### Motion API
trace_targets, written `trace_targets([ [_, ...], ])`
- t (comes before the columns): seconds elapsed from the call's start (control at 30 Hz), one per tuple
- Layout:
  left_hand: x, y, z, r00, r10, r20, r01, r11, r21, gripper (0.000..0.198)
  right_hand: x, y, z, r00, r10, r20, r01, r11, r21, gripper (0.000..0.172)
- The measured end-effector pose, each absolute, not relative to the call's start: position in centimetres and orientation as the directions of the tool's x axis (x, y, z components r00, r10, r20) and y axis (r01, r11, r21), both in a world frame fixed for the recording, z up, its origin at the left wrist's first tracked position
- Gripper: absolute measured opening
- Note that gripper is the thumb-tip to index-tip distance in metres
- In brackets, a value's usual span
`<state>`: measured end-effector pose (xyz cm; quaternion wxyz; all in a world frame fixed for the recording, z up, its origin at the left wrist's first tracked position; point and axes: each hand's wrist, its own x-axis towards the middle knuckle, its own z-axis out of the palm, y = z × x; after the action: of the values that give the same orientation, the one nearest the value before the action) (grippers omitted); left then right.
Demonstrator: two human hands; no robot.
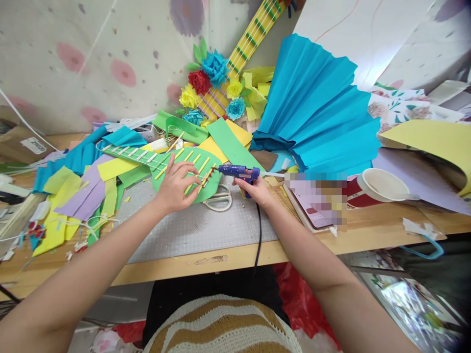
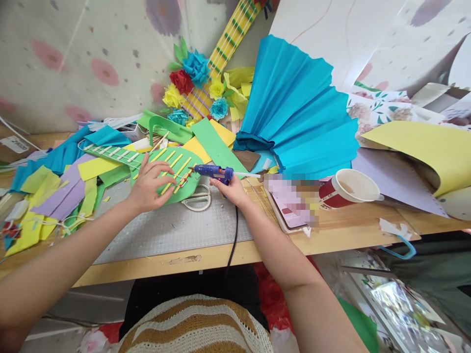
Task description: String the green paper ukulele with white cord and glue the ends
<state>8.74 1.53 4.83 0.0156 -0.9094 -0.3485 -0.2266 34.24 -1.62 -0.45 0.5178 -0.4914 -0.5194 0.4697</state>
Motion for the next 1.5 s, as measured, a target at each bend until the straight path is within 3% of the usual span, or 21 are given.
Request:
trace_targets([
  [0.1,7.9,0.8,4.4,0.74,0.557,0.379,0.584,-0.81,0.05,0.017,34.1,-1.6,-0.2,0.07,0.993,0.098,-0.002,0.098,-0.995,0.037],
  [0.37,7.4,1.1,4.2,0.778,0.523,0.35,0.559,-0.829,-0.005,0.026,34.1,-1.5,-0.5,0.053,0.994,0.099,-0.028,0.101,-0.995,0.036],
  [0.63,7.9,0.9,4.2,0.802,0.509,0.312,0.525,-0.85,0.037,0.028,34.2,-1.4,-0.8,0.021,0.994,0.109,0.004,0.109,-0.994,0.038],
  [0.8,7.7,1.0,4.5,0.737,0.562,0.377,0.576,-0.813,0.087,0.026,34.8,-1.6,-0.2,-0.1,0.992,0.08,0.183,0.097,-0.978,0.035],
  [1.0,7.9,1.4,4.9,0.658,0.633,0.409,0.639,-0.756,0.143,0.026,34.5,-1.9,0.2,-0.202,0.97,0.134,0.426,0.21,-0.88,0.033],
  [1.5,7.6,1.6,4.8,0.695,0.606,0.386,0.615,-0.78,0.115,0.026,34.0,-2.2,-0.3,-0.244,0.96,0.134,0.469,0.237,-0.851,0.037],
])
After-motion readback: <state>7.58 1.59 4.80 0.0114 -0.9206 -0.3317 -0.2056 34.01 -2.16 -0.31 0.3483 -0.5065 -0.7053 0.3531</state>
